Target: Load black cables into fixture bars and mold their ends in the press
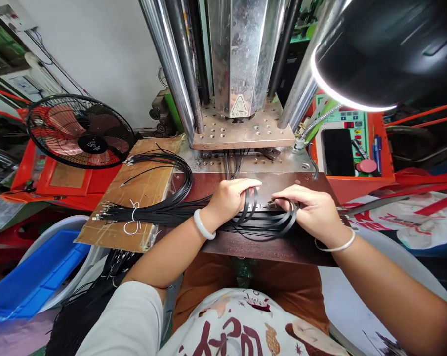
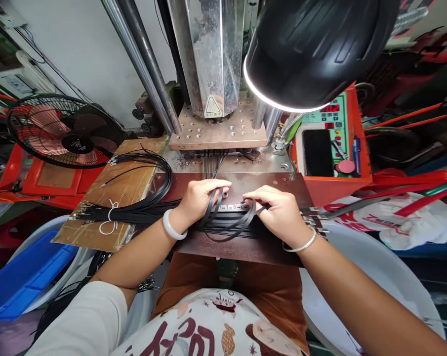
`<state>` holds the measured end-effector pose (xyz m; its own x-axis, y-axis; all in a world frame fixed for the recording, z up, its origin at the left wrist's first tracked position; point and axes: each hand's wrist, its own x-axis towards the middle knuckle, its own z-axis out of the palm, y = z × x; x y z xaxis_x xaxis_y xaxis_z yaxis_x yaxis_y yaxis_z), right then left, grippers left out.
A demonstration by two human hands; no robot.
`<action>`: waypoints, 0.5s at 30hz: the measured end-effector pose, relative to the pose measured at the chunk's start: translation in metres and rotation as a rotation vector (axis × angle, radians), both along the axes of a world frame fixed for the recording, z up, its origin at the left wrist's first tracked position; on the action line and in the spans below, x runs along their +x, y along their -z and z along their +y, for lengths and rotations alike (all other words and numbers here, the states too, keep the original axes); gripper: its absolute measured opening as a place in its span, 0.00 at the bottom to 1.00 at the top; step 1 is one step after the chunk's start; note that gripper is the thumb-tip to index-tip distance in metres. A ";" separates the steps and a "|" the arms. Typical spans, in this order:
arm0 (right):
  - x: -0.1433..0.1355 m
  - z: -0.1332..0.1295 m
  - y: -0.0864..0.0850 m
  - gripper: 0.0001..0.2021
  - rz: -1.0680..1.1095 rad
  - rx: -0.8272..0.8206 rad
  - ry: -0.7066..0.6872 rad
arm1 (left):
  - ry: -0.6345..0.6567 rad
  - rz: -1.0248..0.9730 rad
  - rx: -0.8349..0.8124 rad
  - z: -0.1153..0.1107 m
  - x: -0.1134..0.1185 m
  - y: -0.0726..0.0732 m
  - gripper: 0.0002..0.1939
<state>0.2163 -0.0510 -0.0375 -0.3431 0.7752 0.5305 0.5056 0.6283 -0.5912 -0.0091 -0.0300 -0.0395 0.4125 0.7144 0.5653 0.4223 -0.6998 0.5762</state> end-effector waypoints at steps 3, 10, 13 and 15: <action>-0.005 -0.002 0.001 0.07 0.009 -0.034 -0.103 | 0.032 0.148 -0.119 0.009 0.001 0.005 0.12; -0.006 -0.001 0.004 0.08 -0.090 0.041 -0.139 | 0.129 0.084 -0.113 0.001 0.000 0.001 0.16; -0.005 -0.001 0.004 0.09 -0.083 0.048 -0.173 | 0.159 0.092 -0.123 -0.003 0.001 0.002 0.15; -0.006 -0.002 0.004 0.10 -0.092 0.053 -0.163 | 0.140 0.130 -0.087 -0.004 0.001 0.003 0.14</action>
